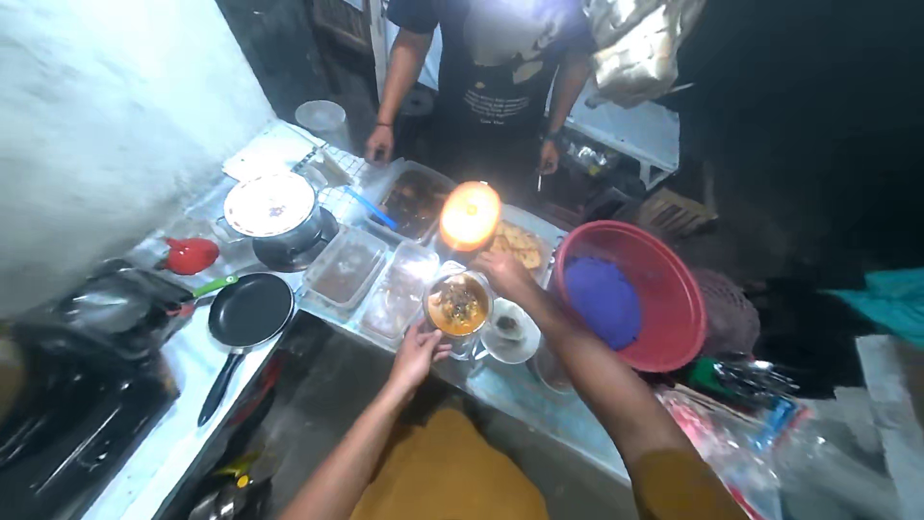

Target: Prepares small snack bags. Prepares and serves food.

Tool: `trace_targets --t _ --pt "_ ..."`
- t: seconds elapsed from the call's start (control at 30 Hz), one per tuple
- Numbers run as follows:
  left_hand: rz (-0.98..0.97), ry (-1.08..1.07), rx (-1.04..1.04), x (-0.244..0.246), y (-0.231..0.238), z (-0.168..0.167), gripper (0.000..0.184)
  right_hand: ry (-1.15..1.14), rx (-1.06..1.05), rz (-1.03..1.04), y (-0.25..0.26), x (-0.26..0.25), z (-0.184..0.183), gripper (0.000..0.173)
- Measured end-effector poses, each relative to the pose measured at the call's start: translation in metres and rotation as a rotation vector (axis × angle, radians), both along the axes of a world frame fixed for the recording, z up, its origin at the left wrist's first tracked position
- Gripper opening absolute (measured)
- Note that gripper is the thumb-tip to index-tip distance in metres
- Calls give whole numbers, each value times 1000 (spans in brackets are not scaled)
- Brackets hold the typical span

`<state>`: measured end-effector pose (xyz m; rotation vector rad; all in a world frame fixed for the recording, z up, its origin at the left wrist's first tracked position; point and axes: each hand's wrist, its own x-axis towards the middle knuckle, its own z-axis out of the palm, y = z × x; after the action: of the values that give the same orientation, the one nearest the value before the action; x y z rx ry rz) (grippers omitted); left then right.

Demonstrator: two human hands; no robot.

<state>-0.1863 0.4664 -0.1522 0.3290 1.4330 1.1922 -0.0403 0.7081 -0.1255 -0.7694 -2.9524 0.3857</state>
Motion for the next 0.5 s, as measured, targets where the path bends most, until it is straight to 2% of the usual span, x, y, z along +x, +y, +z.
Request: trace_targets --t 0.07,0.23,0.3,0.37,0.5 --pt "-10 4 2 -2 6 -7 63 -63 30 83 14 -15 2 28" --pt "-14 -37 -28 -7 18 -8 56 -219 40 184 30 -41 16 29" --pt "-24 -52 -33 -10 20 -10 56 -276 -17 192 37 -47 16 32" --pt "-44 -60 -39 -12 22 -12 58 -306 -101 158 41 -50 16 26" --pt "-60 -95 -56 -14 27 -10 58 -227 -257 95 46 -56 21 17"
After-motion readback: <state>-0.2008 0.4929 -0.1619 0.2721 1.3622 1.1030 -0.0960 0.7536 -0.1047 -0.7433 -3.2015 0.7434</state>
